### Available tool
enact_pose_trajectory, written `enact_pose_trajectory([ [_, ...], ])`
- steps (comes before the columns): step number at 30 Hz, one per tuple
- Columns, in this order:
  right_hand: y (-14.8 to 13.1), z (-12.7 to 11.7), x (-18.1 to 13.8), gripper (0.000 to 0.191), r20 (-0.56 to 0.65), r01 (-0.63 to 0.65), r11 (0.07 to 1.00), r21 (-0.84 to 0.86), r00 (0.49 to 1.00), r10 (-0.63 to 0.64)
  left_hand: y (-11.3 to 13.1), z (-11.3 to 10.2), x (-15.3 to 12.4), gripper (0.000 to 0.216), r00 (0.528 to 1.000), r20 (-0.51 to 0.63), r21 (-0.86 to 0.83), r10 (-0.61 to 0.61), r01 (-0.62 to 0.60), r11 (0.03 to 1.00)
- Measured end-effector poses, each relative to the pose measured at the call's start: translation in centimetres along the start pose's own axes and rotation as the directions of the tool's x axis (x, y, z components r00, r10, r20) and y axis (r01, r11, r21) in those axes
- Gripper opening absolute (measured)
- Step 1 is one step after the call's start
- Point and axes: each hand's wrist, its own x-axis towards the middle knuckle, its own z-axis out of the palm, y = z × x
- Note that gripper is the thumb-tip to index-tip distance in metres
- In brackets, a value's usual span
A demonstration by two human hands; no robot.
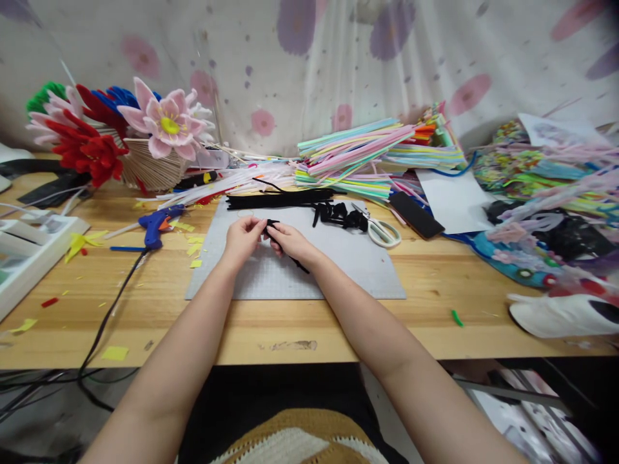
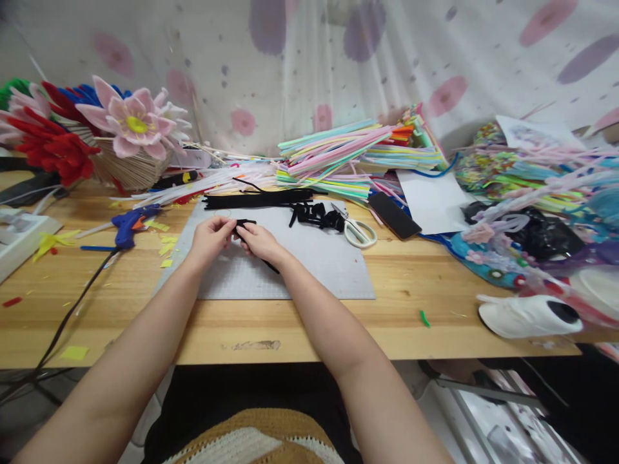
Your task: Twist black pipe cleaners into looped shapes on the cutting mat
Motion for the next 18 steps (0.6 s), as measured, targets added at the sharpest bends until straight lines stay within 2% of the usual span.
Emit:
enact_pose_trajectory([
  [3,0.0,-0.1,0.1,0.026,-0.008,0.009,1.0,-0.008,1.0,-0.009,-0.3,0.0,0.0,0.028,1.0,-0.001,0.113,0.021,-0.021,0.993],
  [6,-0.1,-0.1,0.1,0.027,-0.03,0.042,0.998,-0.054,0.999,-0.043,-0.4,-0.2,0.0,0.028,0.995,0.011,0.236,0.103,-0.102,0.966],
  [10,-0.5,-0.2,-0.2,0.029,-0.025,0.029,0.99,-0.137,0.999,-0.033,0.0,-0.4,-0.2,0.022,0.986,-0.014,0.305,0.166,-0.154,0.94],
  [13,-0.9,-0.6,-0.8,0.027,0.07,0.006,0.993,-0.116,0.998,0.002,0.6,-0.4,-0.4,0.019,0.987,-0.044,0.24,0.154,-0.14,0.961],
  [18,-1.4,-0.9,-1.1,0.03,0.191,-0.013,0.999,-0.03,0.981,0.018,0.9,-0.4,0.0,0.02,0.992,-0.126,-0.043,0.009,-0.015,0.999],
])
